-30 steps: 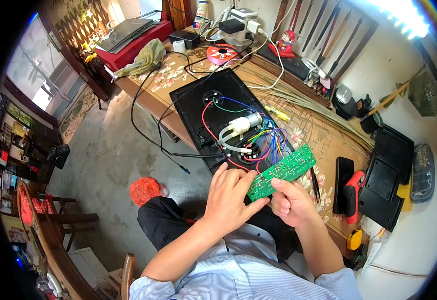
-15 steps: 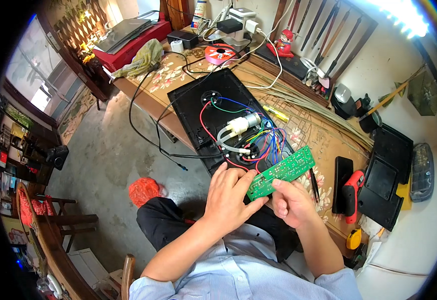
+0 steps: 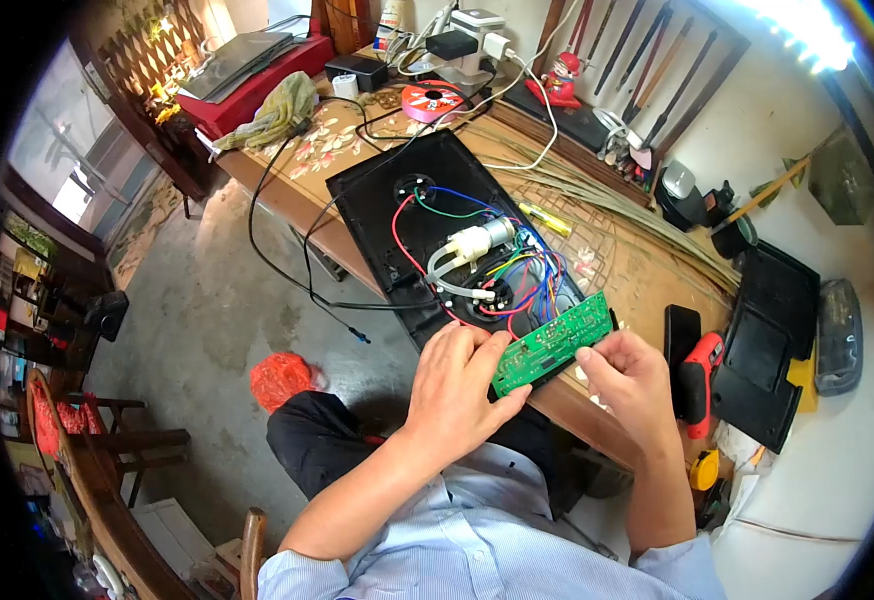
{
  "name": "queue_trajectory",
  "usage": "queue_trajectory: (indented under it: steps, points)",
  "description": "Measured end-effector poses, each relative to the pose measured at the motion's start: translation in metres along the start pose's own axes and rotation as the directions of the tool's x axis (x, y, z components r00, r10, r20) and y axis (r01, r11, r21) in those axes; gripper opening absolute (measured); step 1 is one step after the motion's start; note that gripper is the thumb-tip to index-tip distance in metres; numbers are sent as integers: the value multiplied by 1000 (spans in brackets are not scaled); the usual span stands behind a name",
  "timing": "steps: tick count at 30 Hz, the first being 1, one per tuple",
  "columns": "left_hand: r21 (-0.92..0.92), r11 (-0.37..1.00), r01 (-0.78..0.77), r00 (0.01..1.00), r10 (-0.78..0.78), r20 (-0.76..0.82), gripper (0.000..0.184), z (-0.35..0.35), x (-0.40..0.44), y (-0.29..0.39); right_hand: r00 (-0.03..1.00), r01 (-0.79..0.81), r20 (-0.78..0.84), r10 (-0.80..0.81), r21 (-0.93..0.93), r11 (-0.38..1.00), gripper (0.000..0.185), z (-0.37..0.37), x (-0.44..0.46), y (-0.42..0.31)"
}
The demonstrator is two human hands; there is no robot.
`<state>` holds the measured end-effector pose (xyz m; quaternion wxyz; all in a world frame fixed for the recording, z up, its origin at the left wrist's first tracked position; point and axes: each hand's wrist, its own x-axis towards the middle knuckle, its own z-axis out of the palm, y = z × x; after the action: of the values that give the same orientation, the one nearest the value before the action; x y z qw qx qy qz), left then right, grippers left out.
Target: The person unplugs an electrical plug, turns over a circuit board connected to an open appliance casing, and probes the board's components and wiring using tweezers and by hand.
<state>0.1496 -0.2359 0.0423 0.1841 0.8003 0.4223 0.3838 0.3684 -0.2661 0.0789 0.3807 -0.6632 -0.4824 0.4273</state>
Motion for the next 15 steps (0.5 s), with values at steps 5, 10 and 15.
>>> queue_trajectory:
  steps: [5, 10, 15]
  points:
    - [-1, 1000, 10, 1000, -10, 4, 56, 2, -1, 2, 992, 79, 112, -52, -249, 965, 26, 19, 21, -24]
    - [-29, 999, 32, 999, -32, 2, 57, 3, -3, 4, 969, 103, 248, -17, -340, 935, 30, 22, 36, -33]
    - [-42, 998, 56, 998, -55, 32, 59, 2, -4, 3, 952, 72, 295, 78, -467, 881, 32, 22, 38, -51]
